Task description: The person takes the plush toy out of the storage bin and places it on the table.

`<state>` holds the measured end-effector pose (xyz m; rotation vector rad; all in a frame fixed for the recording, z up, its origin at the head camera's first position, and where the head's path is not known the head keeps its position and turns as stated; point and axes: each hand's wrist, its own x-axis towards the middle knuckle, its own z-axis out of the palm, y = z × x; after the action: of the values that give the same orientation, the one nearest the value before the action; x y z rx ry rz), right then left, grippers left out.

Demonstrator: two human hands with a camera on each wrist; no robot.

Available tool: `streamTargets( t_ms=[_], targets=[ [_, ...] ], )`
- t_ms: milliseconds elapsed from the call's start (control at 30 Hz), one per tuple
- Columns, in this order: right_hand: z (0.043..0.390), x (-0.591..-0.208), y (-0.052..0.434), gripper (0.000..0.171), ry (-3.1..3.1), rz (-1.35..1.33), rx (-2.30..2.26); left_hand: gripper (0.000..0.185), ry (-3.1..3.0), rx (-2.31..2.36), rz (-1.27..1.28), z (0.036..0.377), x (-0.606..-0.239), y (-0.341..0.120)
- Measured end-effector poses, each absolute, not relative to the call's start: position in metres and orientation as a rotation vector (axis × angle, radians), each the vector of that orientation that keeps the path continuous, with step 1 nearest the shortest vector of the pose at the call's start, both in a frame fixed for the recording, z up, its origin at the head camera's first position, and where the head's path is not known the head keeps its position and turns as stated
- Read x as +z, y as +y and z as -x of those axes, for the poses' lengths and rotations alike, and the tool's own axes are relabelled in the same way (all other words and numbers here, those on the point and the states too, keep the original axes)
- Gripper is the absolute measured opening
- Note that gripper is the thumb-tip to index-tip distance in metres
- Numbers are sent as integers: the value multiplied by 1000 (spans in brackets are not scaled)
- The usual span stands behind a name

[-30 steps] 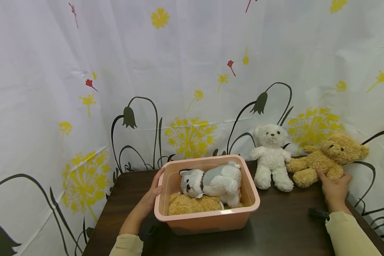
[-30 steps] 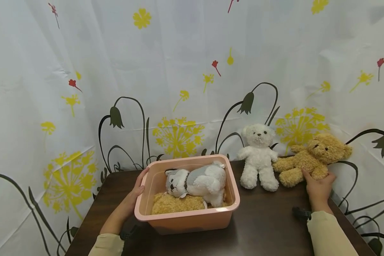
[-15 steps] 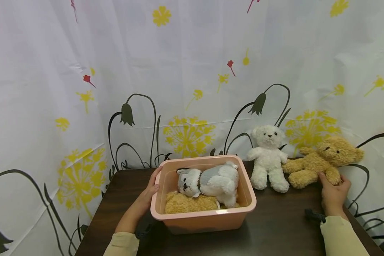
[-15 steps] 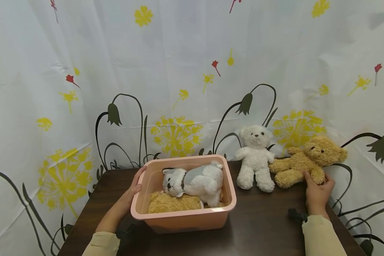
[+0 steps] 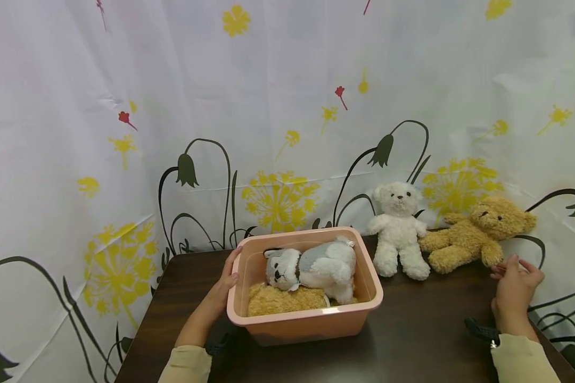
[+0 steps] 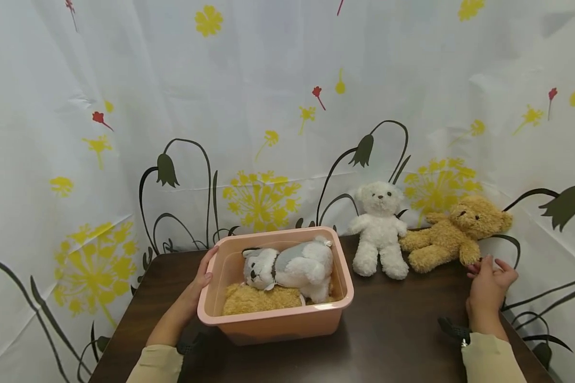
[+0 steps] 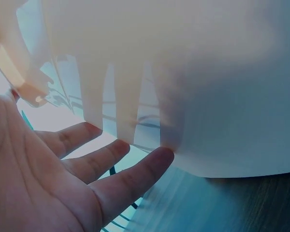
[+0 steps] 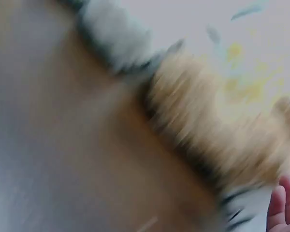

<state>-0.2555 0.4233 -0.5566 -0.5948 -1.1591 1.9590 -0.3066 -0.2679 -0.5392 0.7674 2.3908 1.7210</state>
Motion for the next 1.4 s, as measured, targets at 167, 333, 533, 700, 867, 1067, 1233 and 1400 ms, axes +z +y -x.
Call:
streamTargets(
  t_ms=[167, 333, 533, 700, 867, 1067, 1233, 1400],
  targets=[
    [266, -484, 396, 27, -1245, 353, 1906, 72, 2413, 1721, -733, 310, -540, -272],
    [278, -406, 349, 19, -1315, -110, 1914, 71, 2362, 1735, -747, 330, -559, -281],
    [301, -346, 259, 6, -1413, -592, 1889, 73, 2385, 1711, -742, 304, -532, -267],
    [324, -326, 184, 8, -1553, -690, 1784, 72, 2382, 1727, -740, 302, -540, -267],
    [337, -327, 126, 6, -1712, -728, 1704, 71, 2371, 1722, -724, 298, -543, -263],
    [346, -350, 77, 13, -2061, -774, 1539, 70, 2385, 1748, -690, 297, -536, -258],
    [354, -377, 62, 12, -2549, -1011, 1299, 71, 2387, 1745, -739, 303, -537, -264],
    [358, -396, 57, 35, -2951, -1181, 1036, 73, 2401, 1746, -796, 314, -548, -272]
  ],
)
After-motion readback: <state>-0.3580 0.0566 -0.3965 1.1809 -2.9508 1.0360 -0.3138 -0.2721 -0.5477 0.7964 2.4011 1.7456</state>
